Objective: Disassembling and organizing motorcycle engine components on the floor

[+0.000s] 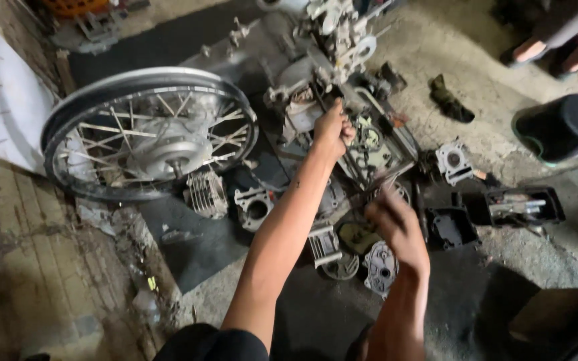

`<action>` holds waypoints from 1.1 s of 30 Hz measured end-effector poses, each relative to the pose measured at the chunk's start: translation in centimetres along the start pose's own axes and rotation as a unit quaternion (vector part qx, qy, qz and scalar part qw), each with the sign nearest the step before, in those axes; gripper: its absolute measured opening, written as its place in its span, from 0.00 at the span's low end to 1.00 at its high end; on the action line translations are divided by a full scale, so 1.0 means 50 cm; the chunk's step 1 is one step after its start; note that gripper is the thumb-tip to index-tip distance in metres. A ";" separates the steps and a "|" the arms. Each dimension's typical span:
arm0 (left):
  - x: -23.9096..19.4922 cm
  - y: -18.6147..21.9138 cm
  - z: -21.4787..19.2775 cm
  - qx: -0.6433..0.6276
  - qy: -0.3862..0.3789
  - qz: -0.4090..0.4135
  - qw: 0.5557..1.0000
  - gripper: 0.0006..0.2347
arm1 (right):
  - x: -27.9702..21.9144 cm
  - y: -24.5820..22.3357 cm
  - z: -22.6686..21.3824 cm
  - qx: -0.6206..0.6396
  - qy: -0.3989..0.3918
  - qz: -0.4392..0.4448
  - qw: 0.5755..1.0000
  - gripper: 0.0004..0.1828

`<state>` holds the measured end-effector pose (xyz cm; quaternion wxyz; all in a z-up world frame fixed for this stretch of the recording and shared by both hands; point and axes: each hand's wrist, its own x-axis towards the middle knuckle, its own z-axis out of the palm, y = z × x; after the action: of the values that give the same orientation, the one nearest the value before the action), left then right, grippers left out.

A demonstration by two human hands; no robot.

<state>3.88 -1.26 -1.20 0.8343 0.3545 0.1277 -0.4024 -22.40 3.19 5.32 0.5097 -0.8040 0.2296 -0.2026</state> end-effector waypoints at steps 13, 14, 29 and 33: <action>0.028 0.001 0.001 0.008 0.021 0.036 0.999 0.14 | 0.011 0.053 0.044 0.220 -0.113 0.040 0.968 0.45; 0.039 -0.007 -0.001 0.017 0.030 0.049 0.998 0.13 | 0.017 0.021 0.053 0.186 -0.041 0.044 0.981 0.39; -0.047 0.239 0.021 0.700 0.087 0.412 0.577 0.20 | 0.073 0.067 0.066 0.217 0.097 0.064 0.969 0.18; 0.008 0.247 -0.010 0.758 0.094 0.267 0.587 0.35 | 0.073 0.065 0.069 0.212 0.098 0.071 0.970 0.20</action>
<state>13.58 4.10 4.28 0.3163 0.9129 -0.2463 -0.0771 -18.03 2.36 1.30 0.6566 -0.6355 0.2865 -0.2878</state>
